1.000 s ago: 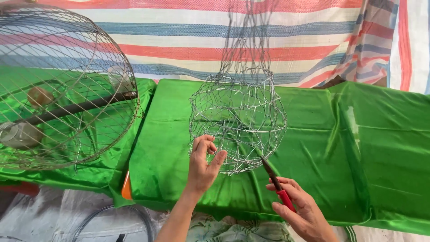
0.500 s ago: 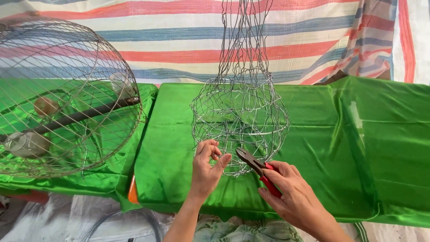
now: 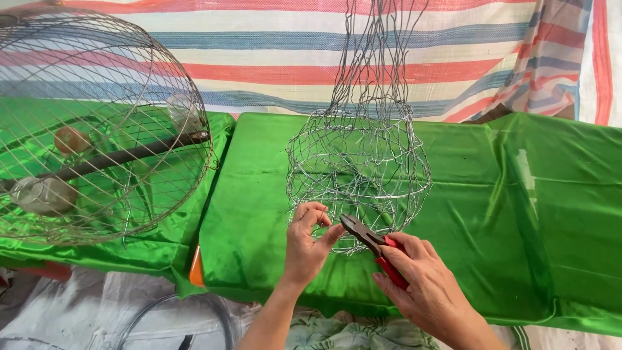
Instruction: Trimming excess wire from a handmade wire birdcage using wire cutters
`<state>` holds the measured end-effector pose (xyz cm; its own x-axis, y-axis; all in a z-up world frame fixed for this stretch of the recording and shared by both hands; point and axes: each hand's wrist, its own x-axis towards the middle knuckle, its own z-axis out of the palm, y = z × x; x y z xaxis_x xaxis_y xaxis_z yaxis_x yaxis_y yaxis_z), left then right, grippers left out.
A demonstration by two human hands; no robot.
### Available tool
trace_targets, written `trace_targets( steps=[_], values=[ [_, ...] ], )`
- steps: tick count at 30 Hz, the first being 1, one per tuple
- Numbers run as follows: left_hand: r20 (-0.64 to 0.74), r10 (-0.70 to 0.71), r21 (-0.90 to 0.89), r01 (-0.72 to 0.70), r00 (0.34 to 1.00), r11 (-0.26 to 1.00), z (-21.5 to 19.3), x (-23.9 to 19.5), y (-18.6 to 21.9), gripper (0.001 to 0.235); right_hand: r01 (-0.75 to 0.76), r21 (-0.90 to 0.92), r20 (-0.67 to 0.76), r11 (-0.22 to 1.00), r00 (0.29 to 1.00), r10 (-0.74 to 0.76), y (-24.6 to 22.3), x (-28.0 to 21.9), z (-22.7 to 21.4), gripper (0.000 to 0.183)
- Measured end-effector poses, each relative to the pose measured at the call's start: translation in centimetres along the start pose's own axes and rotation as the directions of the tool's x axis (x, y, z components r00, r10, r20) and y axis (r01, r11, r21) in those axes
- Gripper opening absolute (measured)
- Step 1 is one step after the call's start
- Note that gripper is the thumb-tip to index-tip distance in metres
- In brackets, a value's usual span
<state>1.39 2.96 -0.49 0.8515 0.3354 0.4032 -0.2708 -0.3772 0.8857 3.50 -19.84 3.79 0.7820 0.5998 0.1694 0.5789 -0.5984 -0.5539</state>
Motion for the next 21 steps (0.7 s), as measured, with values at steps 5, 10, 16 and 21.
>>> trace_targets(
  steps=[5,10,16,21],
  values=[
    [-0.006,-0.008,0.014,0.008,1.000,1.000,-0.4,0.0,-0.5,0.036,0.025,0.041,-0.035,0.999,0.999,-0.024,0.8,-1.0,-0.8,0.045],
    [-0.023,-0.006,-0.026,0.005,1.000,1.000,-1.1,0.7,-1.3,0.035,-0.075,0.031,0.019,0.997,0.997,0.074,2.3,-2.0,-1.5,0.047],
    [-0.027,0.013,-0.027,-0.014,1.000,1.000,-1.3,1.4,-1.3,0.030,-0.120,0.002,-0.039,0.993,0.992,0.120,3.5,-2.2,-2.2,0.046],
    [-0.024,0.025,-0.014,-0.025,0.999,1.000,-1.3,1.5,-1.2,0.029,-0.132,-0.015,-0.033,0.991,0.991,0.132,3.7,-2.0,-2.4,0.047]
  ],
)
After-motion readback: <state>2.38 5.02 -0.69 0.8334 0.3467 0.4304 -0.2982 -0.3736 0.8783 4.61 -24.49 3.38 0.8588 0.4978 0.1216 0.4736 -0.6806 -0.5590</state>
